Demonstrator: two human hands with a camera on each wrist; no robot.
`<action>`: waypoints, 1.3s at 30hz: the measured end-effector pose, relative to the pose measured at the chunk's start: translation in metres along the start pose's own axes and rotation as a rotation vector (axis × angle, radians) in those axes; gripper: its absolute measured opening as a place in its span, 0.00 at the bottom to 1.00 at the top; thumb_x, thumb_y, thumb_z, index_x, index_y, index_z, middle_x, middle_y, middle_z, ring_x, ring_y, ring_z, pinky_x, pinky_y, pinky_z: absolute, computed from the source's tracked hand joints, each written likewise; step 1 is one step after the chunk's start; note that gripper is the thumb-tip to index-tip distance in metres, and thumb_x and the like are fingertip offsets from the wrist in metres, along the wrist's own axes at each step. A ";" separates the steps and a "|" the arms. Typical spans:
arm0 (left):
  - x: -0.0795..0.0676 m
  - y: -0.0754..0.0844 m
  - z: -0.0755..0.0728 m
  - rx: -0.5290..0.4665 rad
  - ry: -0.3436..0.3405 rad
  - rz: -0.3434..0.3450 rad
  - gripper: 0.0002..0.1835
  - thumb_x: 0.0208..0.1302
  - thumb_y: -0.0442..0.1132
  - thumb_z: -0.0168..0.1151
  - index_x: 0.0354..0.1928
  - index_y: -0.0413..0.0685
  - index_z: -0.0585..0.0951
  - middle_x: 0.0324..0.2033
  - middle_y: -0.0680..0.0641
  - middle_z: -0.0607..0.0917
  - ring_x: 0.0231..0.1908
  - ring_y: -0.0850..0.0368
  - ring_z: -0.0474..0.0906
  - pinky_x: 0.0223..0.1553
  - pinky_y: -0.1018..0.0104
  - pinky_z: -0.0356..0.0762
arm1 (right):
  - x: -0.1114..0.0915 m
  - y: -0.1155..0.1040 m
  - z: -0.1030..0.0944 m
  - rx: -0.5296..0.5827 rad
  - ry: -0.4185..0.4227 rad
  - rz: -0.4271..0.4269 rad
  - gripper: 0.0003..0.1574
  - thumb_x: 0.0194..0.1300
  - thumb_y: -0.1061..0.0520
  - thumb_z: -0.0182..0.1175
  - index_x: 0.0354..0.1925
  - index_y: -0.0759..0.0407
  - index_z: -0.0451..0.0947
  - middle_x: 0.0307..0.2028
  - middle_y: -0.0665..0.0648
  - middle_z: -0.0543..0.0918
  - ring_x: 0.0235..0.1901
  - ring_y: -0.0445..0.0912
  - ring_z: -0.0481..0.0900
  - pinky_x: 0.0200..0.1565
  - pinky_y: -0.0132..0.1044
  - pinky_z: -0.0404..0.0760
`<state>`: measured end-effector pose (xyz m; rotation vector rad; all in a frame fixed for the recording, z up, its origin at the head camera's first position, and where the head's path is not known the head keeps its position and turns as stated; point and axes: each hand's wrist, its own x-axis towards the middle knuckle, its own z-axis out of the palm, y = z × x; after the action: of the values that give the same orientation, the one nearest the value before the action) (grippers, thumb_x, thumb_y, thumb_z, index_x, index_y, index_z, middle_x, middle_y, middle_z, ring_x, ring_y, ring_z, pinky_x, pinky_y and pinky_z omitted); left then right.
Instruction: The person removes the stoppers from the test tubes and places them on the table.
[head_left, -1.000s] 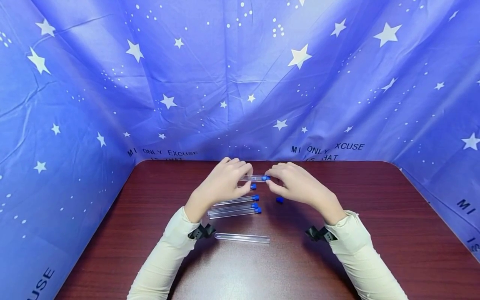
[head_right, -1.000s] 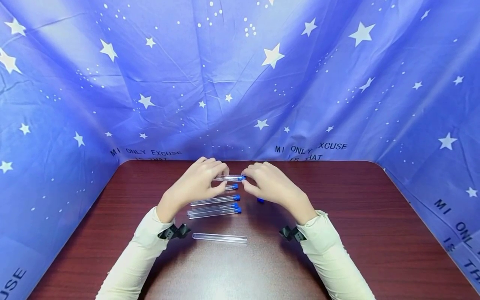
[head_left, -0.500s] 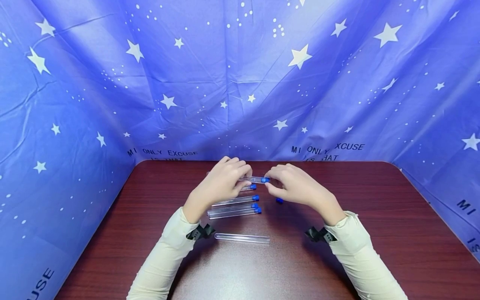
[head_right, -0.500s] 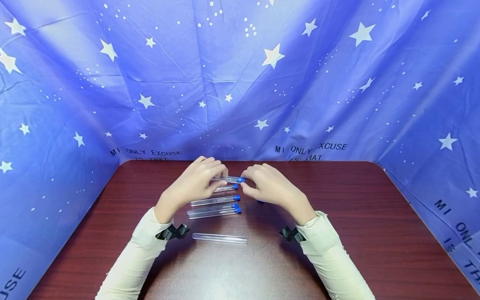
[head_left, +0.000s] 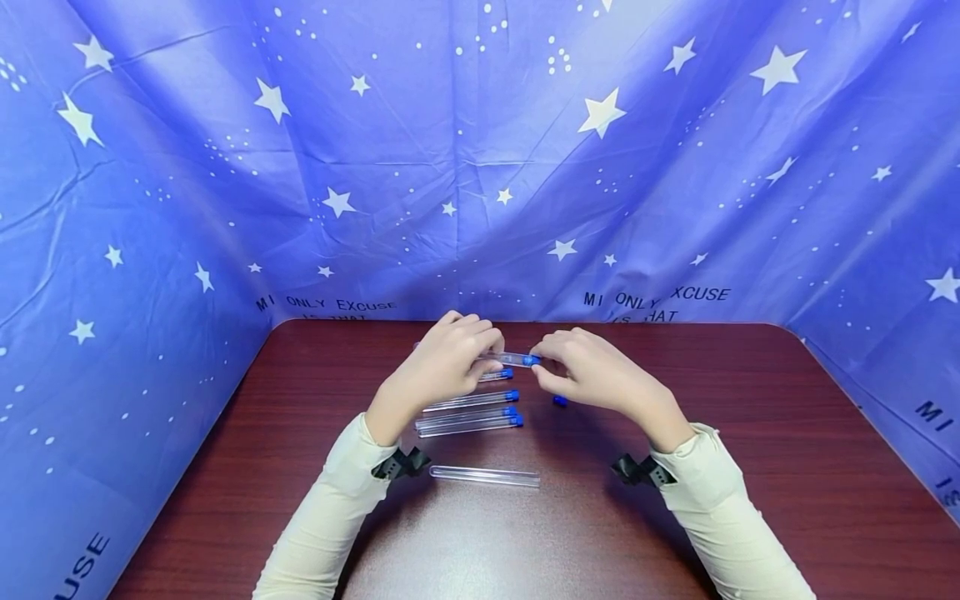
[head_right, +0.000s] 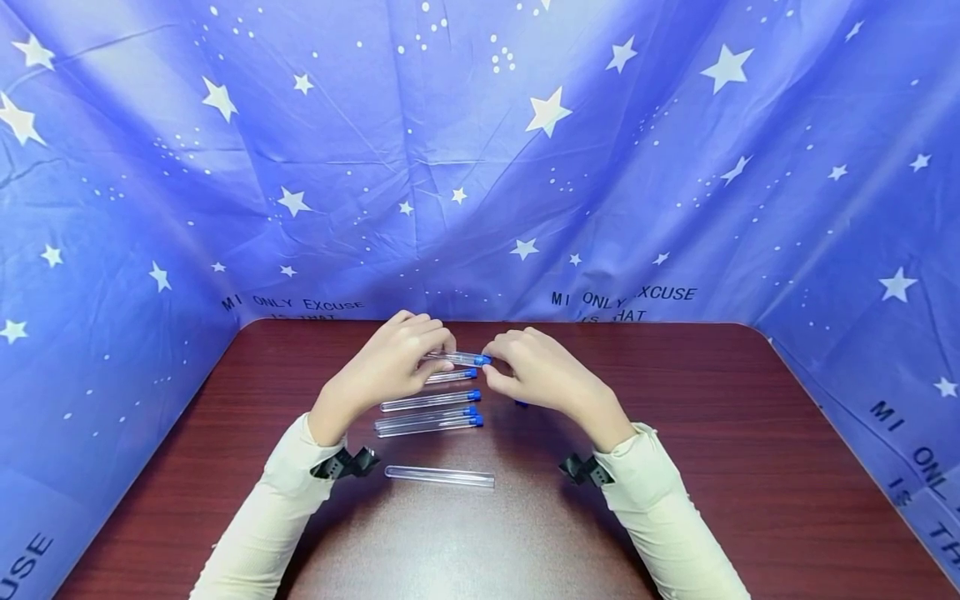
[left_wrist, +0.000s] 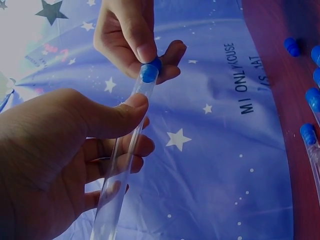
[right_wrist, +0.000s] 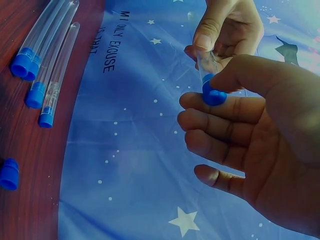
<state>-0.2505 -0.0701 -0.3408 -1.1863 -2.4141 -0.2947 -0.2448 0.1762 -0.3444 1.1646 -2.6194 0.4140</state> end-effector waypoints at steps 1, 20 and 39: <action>0.000 0.000 0.000 0.001 -0.002 -0.001 0.09 0.63 0.44 0.71 0.33 0.53 0.78 0.28 0.57 0.79 0.33 0.59 0.74 0.44 0.62 0.70 | 0.000 0.000 0.000 -0.003 0.002 -0.004 0.08 0.67 0.57 0.61 0.40 0.59 0.85 0.27 0.45 0.79 0.28 0.38 0.70 0.41 0.40 0.74; 0.002 0.001 0.000 0.006 -0.067 -0.021 0.08 0.64 0.43 0.70 0.31 0.55 0.80 0.26 0.57 0.80 0.33 0.60 0.76 0.47 0.61 0.71 | 0.003 -0.001 0.000 -0.025 -0.026 -0.056 0.07 0.67 0.57 0.60 0.32 0.55 0.82 0.23 0.49 0.77 0.24 0.37 0.66 0.33 0.34 0.69; 0.002 0.001 0.002 0.020 -0.072 -0.012 0.08 0.64 0.42 0.70 0.29 0.54 0.80 0.25 0.58 0.80 0.32 0.60 0.76 0.47 0.62 0.71 | 0.003 0.000 0.001 -0.065 -0.021 -0.101 0.12 0.66 0.56 0.61 0.25 0.51 0.75 0.20 0.47 0.68 0.23 0.37 0.61 0.34 0.36 0.66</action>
<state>-0.2513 -0.0667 -0.3414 -1.1933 -2.4801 -0.2343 -0.2469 0.1738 -0.3445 1.2793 -2.5580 0.2961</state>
